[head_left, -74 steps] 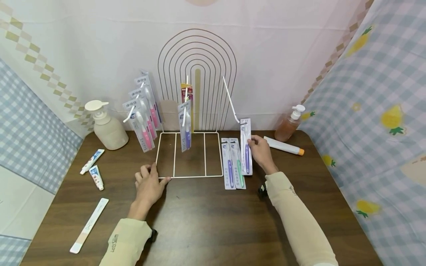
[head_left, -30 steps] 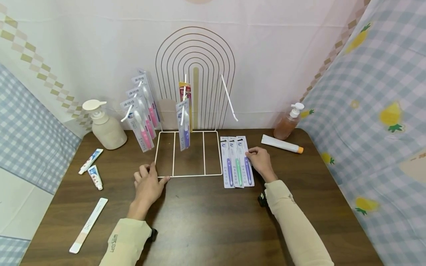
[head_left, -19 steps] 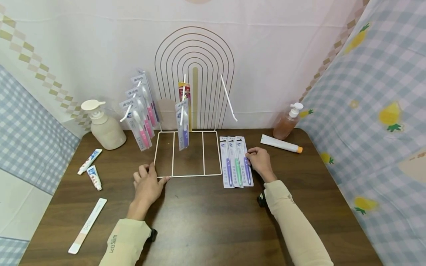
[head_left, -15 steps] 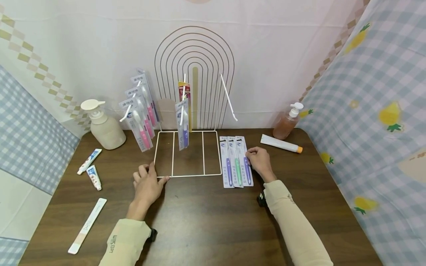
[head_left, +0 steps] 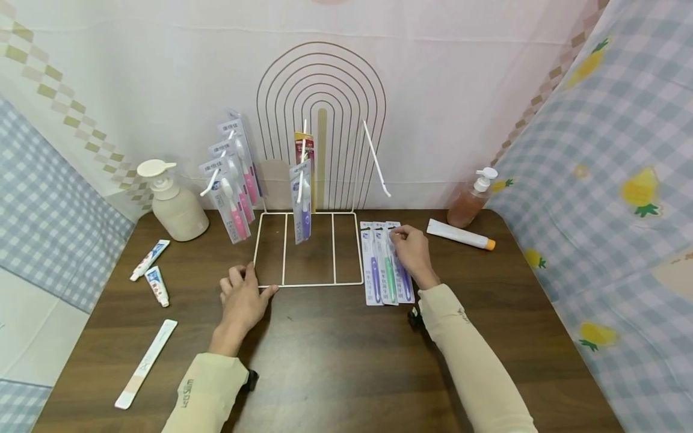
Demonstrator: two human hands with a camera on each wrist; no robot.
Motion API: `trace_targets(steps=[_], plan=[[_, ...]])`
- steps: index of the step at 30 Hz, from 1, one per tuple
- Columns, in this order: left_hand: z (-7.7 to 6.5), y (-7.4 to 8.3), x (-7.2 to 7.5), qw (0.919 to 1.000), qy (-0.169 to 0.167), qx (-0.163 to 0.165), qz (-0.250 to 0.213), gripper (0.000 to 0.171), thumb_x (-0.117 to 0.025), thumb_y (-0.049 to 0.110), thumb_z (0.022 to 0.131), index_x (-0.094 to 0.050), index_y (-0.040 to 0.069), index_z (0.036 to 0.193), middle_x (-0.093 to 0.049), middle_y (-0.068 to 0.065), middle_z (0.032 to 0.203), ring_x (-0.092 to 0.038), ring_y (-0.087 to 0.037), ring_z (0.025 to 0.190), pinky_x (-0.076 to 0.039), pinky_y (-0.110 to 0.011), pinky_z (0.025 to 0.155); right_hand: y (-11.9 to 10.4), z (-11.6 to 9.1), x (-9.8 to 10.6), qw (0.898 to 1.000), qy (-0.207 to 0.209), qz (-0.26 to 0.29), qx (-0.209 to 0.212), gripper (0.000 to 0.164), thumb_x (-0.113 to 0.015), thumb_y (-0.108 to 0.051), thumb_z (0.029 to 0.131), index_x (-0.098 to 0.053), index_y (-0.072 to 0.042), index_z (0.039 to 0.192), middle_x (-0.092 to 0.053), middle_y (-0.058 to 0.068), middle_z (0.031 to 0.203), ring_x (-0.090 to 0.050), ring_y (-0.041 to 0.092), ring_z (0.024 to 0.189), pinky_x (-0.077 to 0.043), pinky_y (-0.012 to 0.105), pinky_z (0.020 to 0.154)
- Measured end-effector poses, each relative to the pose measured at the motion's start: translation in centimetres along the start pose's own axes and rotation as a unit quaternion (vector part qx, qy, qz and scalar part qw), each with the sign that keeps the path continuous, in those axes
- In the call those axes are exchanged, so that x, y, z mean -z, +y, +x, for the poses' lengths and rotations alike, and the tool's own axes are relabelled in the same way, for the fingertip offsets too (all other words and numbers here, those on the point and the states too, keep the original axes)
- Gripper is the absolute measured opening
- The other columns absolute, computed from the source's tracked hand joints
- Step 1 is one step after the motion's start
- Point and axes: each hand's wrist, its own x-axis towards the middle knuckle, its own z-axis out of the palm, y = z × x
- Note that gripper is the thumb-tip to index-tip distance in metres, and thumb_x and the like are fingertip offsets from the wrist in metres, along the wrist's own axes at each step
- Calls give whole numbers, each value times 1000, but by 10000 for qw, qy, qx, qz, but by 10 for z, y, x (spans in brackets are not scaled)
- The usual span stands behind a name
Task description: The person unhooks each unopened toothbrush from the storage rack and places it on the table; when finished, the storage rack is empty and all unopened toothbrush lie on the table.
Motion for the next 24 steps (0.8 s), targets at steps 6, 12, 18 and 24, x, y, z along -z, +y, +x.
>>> trace_targets(steps=[6,12,18,24], plan=[[0,-1,2,10000,-29,48,-45,88,-72,31,114,-26,-13,174,-29,-38,163,-30,-61,136,-33,-76,114,-31,6,-13,9978,-297,188,561,29,-68,-16,114,-79,2,133,-77,19,104,-63,13,67,-47,24,62],[4,-4,3,10000,38,-28,-44,88,-72,31,113,-28,-14,174,-30,-40,163,-30,-61,134,-35,-76,112,-47,23,-34,9863,-565,504,1464,28,-74,-19,111,-82,1,129,-80,14,99,-70,15,66,-55,27,68],[2,0,5,10000,60,-5,-65,87,-74,31,112,-30,-13,173,-31,-38,163,-31,-60,132,-35,-74,111,-103,4,-42,9798,-859,549,1721,34,-76,-11,109,-78,5,138,-78,22,108,-69,19,72,-51,21,72],[-1,0,-2,9998,192,-64,-66,87,-77,32,110,-36,-13,171,-36,-37,160,-35,-58,129,-37,-71,107,-126,-2,-49,9677,-1348,643,2032,41,-78,-10,108,-74,3,146,-73,22,122,-65,15,85,-53,21,76]])
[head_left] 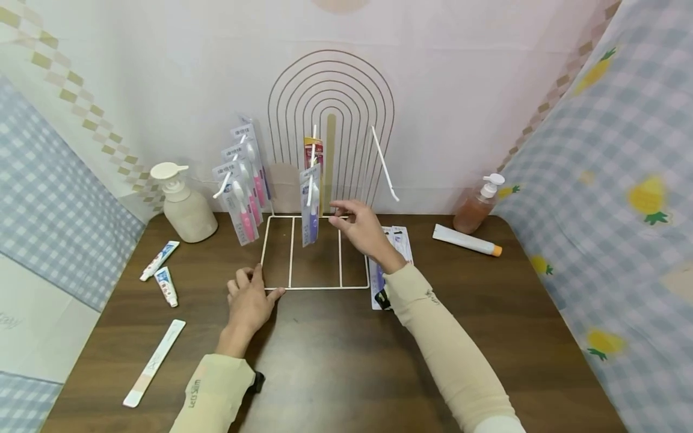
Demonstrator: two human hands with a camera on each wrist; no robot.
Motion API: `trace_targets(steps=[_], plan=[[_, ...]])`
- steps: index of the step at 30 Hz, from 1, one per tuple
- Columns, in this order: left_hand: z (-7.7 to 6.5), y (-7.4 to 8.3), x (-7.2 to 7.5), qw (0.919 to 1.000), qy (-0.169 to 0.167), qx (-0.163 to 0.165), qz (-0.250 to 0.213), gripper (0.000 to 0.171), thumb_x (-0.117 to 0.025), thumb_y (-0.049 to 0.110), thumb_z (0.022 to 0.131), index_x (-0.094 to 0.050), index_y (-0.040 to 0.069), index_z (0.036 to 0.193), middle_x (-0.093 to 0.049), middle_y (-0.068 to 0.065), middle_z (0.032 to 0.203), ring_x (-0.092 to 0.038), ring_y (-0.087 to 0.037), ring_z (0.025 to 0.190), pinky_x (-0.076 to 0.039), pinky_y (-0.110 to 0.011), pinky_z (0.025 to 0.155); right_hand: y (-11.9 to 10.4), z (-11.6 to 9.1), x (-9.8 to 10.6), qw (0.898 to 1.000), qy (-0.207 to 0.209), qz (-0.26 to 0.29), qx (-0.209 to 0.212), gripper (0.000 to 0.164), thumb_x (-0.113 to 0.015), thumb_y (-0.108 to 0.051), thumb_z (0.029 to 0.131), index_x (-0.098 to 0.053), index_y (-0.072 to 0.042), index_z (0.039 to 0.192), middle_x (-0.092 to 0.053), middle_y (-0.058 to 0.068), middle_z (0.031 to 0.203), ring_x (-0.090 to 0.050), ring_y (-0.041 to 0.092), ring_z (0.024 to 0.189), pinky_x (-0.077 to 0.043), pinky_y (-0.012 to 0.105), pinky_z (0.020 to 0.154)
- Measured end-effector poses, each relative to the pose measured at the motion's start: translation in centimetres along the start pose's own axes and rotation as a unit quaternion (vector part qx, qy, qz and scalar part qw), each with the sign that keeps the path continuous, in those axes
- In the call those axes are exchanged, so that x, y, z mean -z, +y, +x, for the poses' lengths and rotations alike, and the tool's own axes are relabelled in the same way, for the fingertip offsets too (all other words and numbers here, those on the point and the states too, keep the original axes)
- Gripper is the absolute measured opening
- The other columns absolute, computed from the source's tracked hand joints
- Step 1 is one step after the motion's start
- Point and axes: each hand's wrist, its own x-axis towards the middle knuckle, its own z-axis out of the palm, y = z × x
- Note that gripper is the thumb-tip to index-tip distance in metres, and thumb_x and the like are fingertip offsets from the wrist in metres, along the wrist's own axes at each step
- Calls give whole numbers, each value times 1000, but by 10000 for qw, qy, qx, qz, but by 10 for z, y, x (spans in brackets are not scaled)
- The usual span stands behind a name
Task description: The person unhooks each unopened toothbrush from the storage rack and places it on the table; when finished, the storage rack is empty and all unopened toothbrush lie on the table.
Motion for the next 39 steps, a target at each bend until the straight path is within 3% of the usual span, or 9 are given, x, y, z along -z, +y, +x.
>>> trace_targets(steps=[5,12,16,22,30,39], plan=[[2,-3,-5,10000,-63,-15,-43,88,-75,33,111,-33,-12,173,-34,-36,162,-33,-56,129,-38,-70,107,-10,3,-6,9997,-125,134,154,44,-79,-11,106,-73,3,147,-71,23,128,-67,19,92,-53,22,78],[2,-3,0,10000,-11,44,16,88,-76,32,110,-33,-13,172,-34,-36,161,-34,-57,130,-37,-71,108,-23,6,-12,9976,-215,579,313,42,-77,-9,106,-73,5,145,-71,22,128,-66,14,88,-55,21,73],[0,1,2,10000,7,79,36,86,-77,31,110,-36,-12,171,-36,-36,161,-35,-56,130,-38,-71,109,-28,6,-14,9961,-176,786,362,31,-77,-7,107,-76,8,134,-70,21,121,-64,14,83,-54,21,71],[-1,1,1,10000,60,16,40,84,-77,29,110,-36,-13,170,-36,-37,158,-35,-56,128,-38,-70,107,-27,7,-17,9945,-99,900,523,14,-76,-5,107,-78,8,112,-68,11,102,-62,23,74,-50,21,67],[-1,1,2,10000,-11,82,-36,85,-76,29,111,-34,-12,172,-33,-37,162,-34,-56,131,-37,-71,110,-27,4,-15,9946,54,876,549,13,-74,-4,108,-80,7,113,-74,18,108,-63,9,74,-54,22,70],[1,-4,-2,10000,85,-16,-18,86,-77,31,109,-35,-13,171,-35,-38,159,-34,-58,129,-37,-72,108,-26,-1,-6,9944,307,841,563,13,-73,-6,109,-80,5,111,-77,19,91,-67,7,70,-49,22,67]])
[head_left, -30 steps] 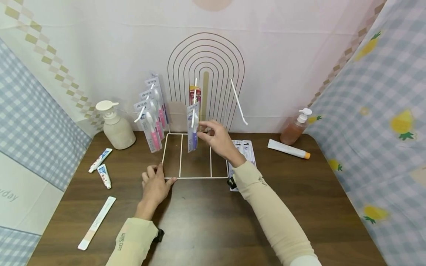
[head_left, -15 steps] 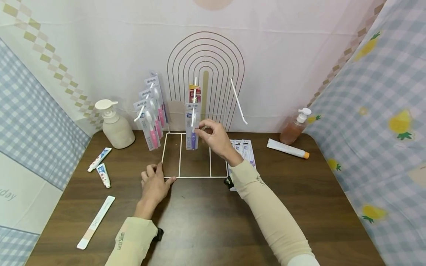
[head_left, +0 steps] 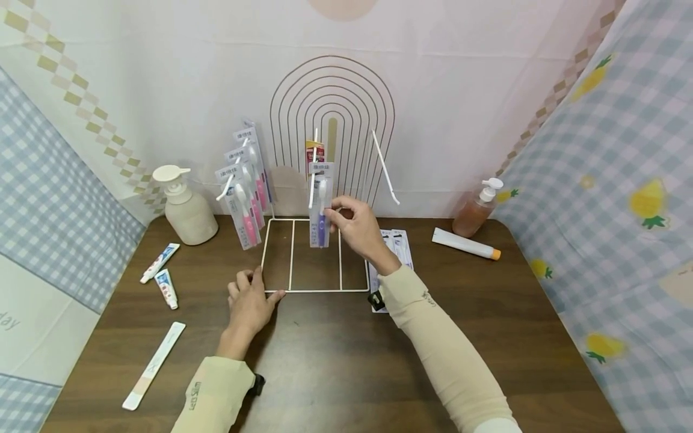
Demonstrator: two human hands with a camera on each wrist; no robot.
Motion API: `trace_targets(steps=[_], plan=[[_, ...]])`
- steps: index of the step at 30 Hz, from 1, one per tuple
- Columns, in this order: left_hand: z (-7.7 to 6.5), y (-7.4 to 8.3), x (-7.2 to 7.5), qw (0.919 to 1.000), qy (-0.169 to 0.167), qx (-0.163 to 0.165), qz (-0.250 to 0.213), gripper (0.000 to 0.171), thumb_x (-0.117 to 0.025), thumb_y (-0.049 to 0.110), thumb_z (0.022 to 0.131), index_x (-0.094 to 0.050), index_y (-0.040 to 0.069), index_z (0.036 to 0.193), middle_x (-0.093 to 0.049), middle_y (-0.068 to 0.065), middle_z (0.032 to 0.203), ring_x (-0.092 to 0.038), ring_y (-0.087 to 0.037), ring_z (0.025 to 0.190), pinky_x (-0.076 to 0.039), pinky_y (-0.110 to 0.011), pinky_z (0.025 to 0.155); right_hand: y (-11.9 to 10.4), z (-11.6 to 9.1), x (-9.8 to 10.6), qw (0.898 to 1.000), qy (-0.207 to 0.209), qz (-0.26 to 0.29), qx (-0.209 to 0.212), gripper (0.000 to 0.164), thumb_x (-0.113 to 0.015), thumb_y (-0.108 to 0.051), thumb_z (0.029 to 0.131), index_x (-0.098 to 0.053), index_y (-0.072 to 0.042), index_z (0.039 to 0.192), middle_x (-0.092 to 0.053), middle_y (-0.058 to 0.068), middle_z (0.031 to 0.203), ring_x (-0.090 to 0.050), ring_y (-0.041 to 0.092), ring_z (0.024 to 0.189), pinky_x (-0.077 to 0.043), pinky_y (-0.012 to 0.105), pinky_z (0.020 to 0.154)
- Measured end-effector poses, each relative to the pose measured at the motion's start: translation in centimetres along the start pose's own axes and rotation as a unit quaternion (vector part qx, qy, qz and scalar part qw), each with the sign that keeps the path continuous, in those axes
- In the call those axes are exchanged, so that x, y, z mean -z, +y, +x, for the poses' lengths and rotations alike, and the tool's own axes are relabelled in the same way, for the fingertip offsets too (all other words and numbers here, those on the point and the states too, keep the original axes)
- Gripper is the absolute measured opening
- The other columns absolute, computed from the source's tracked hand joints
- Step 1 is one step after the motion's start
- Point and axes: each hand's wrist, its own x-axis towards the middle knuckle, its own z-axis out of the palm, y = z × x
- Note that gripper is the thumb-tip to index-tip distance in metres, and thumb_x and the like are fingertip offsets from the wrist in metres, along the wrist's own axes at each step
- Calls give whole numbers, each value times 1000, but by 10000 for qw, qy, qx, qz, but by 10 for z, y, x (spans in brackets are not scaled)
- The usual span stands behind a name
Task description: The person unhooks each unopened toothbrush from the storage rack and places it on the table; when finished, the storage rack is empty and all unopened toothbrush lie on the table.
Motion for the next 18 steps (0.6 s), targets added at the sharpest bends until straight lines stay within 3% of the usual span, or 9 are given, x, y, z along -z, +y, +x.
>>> trace_targets(steps=[8,15,18], plan=[[-1,6,5,9997,-187,167,29,86,-75,31,111,-32,-11,173,-32,-37,162,-34,-58,133,-37,-72,111,13,-6,7,9983,184,522,-160,13,-73,-2,108,-76,11,107,-72,21,79,-63,3,59,-44,20,57],[-2,0,2,10000,24,-45,-64,87,-79,33,108,-37,-11,170,-37,-37,158,-36,-57,128,-38,-71,105,28,-14,15,9979,374,354,-380,14,-74,-5,109,-75,8,103,-62,-3,63,-59,11,56,-39,22,57],[-1,-1,1,9999,39,-52,-127,86,-78,33,109,-38,-12,170,-36,-38,158,-36,-58,128,-37,-72,105,35,-18,19,9981,359,257,-423,16,-74,-7,109,-75,7,102,-59,-1,60,-58,13,56,-38,24,57]])
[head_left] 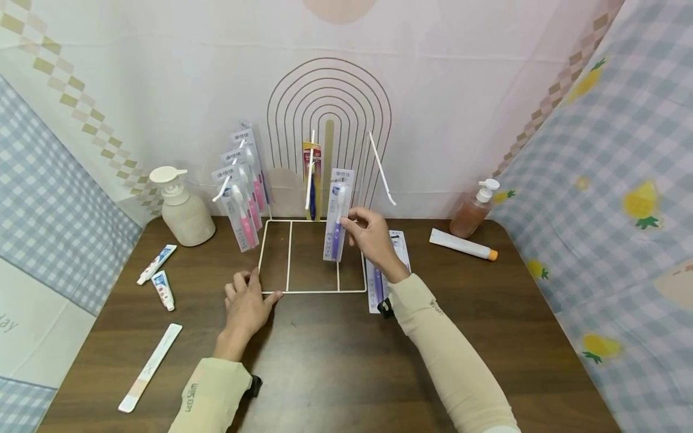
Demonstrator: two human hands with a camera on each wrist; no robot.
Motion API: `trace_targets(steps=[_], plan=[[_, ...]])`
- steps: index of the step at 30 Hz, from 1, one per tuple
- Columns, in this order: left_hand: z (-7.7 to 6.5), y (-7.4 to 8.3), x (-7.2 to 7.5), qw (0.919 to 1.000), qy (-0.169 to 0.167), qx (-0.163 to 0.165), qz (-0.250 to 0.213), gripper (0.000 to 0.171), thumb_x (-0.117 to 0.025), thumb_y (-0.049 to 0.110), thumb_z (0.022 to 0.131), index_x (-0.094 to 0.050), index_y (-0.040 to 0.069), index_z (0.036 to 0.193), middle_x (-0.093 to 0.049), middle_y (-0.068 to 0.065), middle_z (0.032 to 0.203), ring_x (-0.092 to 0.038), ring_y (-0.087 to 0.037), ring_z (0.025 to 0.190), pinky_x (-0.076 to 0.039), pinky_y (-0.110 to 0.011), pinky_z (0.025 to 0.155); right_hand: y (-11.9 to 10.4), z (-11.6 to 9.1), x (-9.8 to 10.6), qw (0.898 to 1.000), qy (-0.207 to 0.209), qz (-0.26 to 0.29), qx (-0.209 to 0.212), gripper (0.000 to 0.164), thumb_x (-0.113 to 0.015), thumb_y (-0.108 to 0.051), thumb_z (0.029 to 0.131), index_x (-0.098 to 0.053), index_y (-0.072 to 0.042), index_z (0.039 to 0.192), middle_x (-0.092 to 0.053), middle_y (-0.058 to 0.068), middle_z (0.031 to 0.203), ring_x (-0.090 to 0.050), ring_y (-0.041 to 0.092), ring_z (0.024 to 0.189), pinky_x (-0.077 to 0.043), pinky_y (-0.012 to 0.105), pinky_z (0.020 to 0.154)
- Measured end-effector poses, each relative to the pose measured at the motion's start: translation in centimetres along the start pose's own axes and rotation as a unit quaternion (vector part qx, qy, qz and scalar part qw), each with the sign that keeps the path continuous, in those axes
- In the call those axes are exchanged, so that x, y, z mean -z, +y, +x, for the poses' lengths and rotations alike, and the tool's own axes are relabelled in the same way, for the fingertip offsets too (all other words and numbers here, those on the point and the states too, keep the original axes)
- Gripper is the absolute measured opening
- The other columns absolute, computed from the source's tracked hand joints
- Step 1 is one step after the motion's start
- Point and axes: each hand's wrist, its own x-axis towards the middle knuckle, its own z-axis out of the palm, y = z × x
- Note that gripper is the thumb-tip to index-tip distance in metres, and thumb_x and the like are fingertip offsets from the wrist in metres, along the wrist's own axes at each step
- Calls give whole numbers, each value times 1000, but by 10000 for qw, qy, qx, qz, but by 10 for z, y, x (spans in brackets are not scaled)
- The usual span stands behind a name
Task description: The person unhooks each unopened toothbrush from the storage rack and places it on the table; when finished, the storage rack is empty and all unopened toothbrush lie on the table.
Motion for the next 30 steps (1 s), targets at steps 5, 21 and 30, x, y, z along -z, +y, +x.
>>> trace_targets(steps=[5,21,30], plan=[[1,-3,-1,10000,-36,33,-29,87,-77,32,110,-35,-12,171,-34,-37,159,-33,-59,132,-35,-74,110,14,-6,11,9997,50,-211,-84,17,-74,-9,110,-76,6,101,-58,1,61,-56,18,55,-41,23,58],[-1,0,0,10000,-49,0,75,87,-77,34,109,-36,-11,171,-35,-38,158,-34,-59,130,-36,-73,108,45,-23,47,9955,552,-351,-685,25,-69,-11,113,-78,10,126,-68,5,84,-53,7,62,-45,19,58],[-2,7,4,9997,-176,145,55,86,-76,31,110,-33,-11,172,-33,-37,160,-33,-59,133,-35,-74,111,68,-37,73,9899,873,-590,-946,27,-69,-14,115,-79,7,128,-70,2,88,-59,14,71,-48,20,63]])
